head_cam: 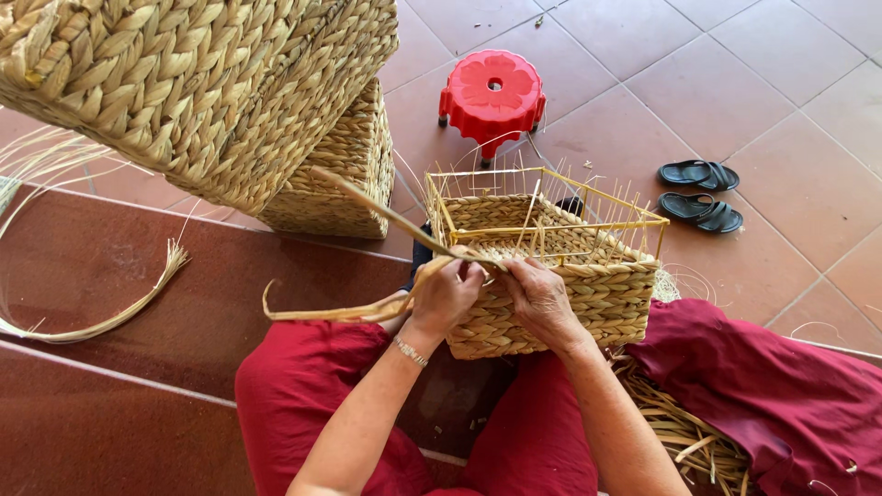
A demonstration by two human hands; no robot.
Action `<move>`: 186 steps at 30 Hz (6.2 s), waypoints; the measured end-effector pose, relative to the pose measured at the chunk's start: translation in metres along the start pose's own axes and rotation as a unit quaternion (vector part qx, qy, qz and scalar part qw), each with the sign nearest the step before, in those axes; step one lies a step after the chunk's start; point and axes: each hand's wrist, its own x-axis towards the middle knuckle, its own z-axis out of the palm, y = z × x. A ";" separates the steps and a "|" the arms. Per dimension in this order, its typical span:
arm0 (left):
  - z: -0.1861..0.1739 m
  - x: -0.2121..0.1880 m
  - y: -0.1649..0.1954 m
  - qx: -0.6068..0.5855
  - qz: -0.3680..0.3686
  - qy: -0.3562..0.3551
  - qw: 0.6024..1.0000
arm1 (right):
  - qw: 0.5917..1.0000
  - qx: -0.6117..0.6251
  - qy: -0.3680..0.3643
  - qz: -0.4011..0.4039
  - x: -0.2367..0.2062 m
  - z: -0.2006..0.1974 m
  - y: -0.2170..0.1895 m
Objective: The person weaves a rectangular basket by hand, interlacing dried palm strips through a vertical bamboo frame. They repeatedly pull, tuck, and tighten the strips to build up the basket walls.
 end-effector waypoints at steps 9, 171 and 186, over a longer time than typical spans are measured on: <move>-0.039 -0.045 0.032 -0.181 0.053 0.026 0.982 | 0.997 -0.042 0.050 0.045 0.009 0.019 -0.013; -0.055 -0.024 -0.044 -0.012 -0.047 -0.137 0.989 | 0.995 -0.010 -0.001 0.095 0.027 0.047 -0.020; -0.053 -0.048 -0.004 0.056 0.106 -0.067 0.991 | 0.977 0.115 -0.059 0.168 0.027 0.045 0.000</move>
